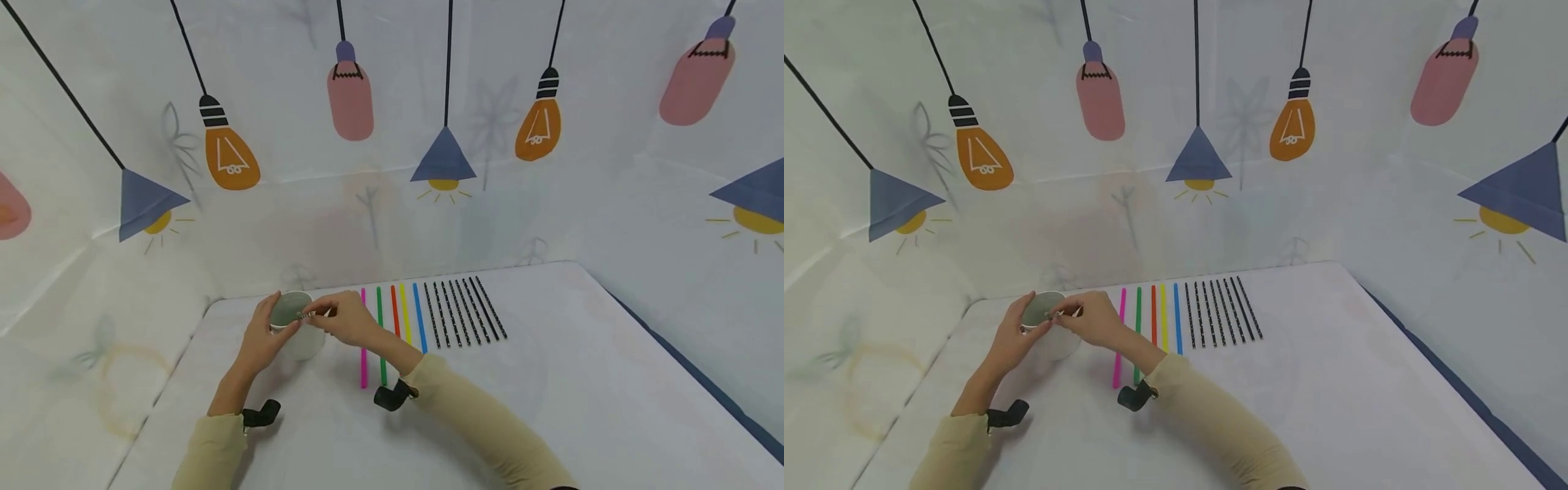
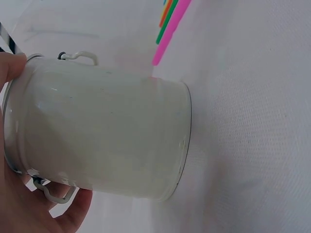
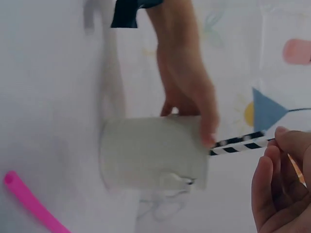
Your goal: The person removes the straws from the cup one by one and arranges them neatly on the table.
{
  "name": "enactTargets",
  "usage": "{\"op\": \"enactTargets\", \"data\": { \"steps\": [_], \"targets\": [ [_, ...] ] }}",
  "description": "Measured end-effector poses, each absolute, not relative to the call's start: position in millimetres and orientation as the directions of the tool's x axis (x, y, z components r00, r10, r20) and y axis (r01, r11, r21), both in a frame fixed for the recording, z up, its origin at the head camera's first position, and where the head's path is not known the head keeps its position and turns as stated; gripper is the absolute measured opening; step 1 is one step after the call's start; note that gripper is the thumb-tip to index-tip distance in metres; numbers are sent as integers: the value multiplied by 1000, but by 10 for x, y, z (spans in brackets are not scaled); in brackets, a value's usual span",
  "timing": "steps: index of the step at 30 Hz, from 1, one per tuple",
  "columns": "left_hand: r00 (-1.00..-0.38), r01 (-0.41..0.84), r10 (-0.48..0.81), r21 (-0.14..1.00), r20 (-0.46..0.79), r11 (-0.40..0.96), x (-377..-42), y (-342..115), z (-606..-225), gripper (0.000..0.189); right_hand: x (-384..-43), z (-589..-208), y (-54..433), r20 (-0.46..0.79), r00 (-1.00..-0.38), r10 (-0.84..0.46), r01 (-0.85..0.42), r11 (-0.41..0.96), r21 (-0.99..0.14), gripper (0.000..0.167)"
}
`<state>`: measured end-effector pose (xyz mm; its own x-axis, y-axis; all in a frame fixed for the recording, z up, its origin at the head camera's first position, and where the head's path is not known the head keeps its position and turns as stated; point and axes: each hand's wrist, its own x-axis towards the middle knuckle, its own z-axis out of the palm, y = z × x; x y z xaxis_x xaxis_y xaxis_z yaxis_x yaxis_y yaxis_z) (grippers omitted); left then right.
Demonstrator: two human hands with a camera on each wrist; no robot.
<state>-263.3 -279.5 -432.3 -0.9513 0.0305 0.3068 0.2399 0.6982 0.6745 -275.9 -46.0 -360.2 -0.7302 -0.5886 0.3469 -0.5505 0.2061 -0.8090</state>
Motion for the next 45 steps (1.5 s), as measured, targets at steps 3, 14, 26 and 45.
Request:
{"op": "enactTargets", "data": {
  "steps": [3, 14, 26, 45],
  "targets": [
    [-953, 234, 27, 676, 302, 698, -2635, -2793, -4297, 83, -2705, -3454, -369, 387, -698, -603, -591, 179, -786, 15],
    [-950, 222, 0, 679, 311, 700, -2660, -2783, -4308, 82, -2477, -3064, 63, 548, -641, -537, -680, 68, -730, 13],
    [-959, 207, 14, 666, 282, 717, -2636, -2781, -4283, 82, -2583, -3013, 564, 518, -729, -447, -582, 6, -813, 15],
    [-960, 210, 18, 675, 279, 708, -2602, -2784, -4276, 81, -3119, -3322, 1499, 453, -861, -230, -480, 74, -874, 19]
  ]
}}
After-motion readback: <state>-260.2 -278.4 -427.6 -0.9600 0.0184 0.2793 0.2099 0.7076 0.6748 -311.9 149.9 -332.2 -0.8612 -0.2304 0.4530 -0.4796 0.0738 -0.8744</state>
